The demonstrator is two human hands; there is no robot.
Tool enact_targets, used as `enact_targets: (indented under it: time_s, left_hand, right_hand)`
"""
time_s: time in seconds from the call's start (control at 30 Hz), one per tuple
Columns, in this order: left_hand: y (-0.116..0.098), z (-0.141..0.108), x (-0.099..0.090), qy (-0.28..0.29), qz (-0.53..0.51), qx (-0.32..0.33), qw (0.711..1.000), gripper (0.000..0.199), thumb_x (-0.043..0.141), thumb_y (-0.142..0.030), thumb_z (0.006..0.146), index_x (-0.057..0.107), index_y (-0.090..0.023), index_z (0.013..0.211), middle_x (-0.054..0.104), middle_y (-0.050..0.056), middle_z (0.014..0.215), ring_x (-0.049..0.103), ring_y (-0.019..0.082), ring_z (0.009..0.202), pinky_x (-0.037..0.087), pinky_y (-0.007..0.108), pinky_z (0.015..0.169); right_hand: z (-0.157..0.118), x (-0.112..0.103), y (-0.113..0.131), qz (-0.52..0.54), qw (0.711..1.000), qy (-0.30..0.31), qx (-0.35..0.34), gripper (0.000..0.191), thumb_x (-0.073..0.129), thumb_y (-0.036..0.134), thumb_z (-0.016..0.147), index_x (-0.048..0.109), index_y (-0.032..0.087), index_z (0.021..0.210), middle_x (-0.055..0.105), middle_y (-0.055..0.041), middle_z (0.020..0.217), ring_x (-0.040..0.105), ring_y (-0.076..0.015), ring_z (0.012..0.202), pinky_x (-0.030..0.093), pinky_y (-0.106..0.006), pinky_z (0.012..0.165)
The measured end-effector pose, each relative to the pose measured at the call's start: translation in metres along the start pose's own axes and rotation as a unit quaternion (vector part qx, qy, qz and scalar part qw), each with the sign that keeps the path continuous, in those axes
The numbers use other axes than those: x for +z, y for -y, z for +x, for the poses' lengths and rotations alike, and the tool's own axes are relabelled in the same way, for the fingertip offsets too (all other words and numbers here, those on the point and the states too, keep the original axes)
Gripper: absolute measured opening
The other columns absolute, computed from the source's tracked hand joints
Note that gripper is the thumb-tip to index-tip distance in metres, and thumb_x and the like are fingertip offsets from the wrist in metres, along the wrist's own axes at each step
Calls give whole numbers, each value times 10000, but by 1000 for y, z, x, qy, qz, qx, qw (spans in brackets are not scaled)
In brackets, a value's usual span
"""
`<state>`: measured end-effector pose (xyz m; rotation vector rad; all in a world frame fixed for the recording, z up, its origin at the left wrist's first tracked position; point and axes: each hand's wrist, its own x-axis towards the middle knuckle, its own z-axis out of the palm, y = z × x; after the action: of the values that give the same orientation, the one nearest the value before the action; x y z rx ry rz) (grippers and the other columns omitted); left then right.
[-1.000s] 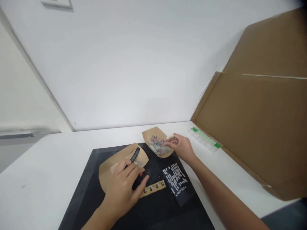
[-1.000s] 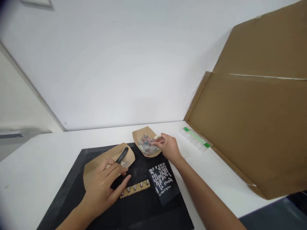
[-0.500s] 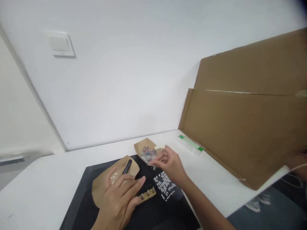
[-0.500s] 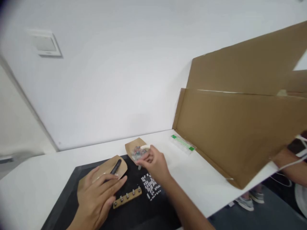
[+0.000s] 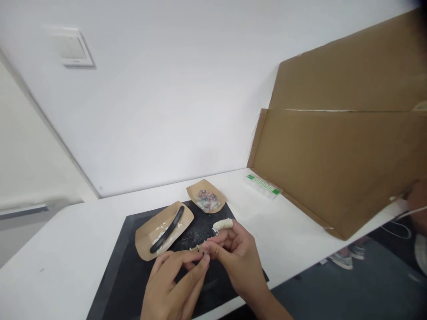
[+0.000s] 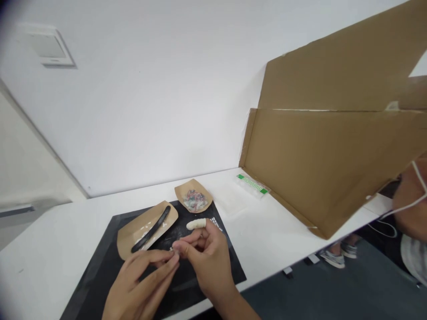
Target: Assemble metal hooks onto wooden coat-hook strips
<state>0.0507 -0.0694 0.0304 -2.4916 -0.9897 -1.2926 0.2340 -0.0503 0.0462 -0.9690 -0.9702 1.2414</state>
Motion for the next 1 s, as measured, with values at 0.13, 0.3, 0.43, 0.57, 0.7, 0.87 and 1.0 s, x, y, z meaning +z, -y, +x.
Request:
enact_targets:
  time_s: [0.13, 0.3, 0.43, 0.57, 0.7, 0.87, 1.0]
  left_hand:
    - [1, -1, -12, 11, 18, 12, 1000, 310, 622, -80, 999, 725, -200, 1266, 773, 73, 1067, 727, 157, 928, 561, 275, 818]
    - [3, 4, -26, -42, -24, -26, 998, 217, 583, -152, 1046, 741, -180, 1192, 788, 57, 1038, 753, 148, 930, 611, 226, 839]
    - [27, 21, -30, -3, -101, -101, 990, 193, 612, -214, 1041, 747, -226, 1178, 767, 15, 982, 656, 57, 565, 590, 169, 618]
    - [70, 36, -22, 25, -201, -197, 959, 140, 676, -278, 1000, 790, -264, 1080, 712, -4, 870, 619, 57, 502, 530, 179, 500]
    - [100, 39, -4, 12, -286, -271, 919, 153, 697, -330, 974, 820, -256, 1025, 650, 3, 879, 605, 45, 467, 479, 182, 447]
    - [111, 30, 6, 13, -256, -307, 916, 228, 633, -366, 1008, 819, -238, 1041, 643, 14, 923, 611, 49, 536, 509, 201, 530]
    - [129, 18, 4, 58, -114, -265, 956, 306, 560, -367, 1044, 748, -232, 1245, 663, 25, 894, 621, 102, 653, 517, 224, 609]
  right_hand:
    - [-2, 8, -8, 21, 999, 19, 32, 500, 1004, 364, 621, 654, 198, 937, 737, 17, 700, 728, -167, 626, 593, -246, 573]
    - [9, 15, -4, 38, 995, 85, 34, 395, 983, 362, 660, 684, 182, 844, 745, 2, 735, 716, -146, 623, 609, -248, 596]
    - [33, 21, 5, 29, 987, 159, 20, 324, 941, 365, 722, 736, 200, 912, 787, -35, 902, 750, -170, 724, 636, -291, 663]
    - [68, 28, 9, -6, 967, 255, -1, 282, 942, 303, 719, 777, 221, 933, 798, -33, 878, 769, -202, 862, 625, -337, 844]
    - [104, 34, -2, -35, 961, 274, 5, 328, 968, 328, 667, 797, 201, 916, 794, -35, 845, 755, -195, 822, 610, -330, 813]
    - [125, 36, -22, -91, 959, 268, -19, 281, 877, 416, 790, 777, 188, 922, 771, -15, 809, 740, -183, 794, 607, -338, 797]
    - [130, 30, -33, -188, 958, 202, -85, 165, 790, 363, 887, 760, 205, 921, 773, -20, 842, 736, -192, 812, 597, -341, 789]
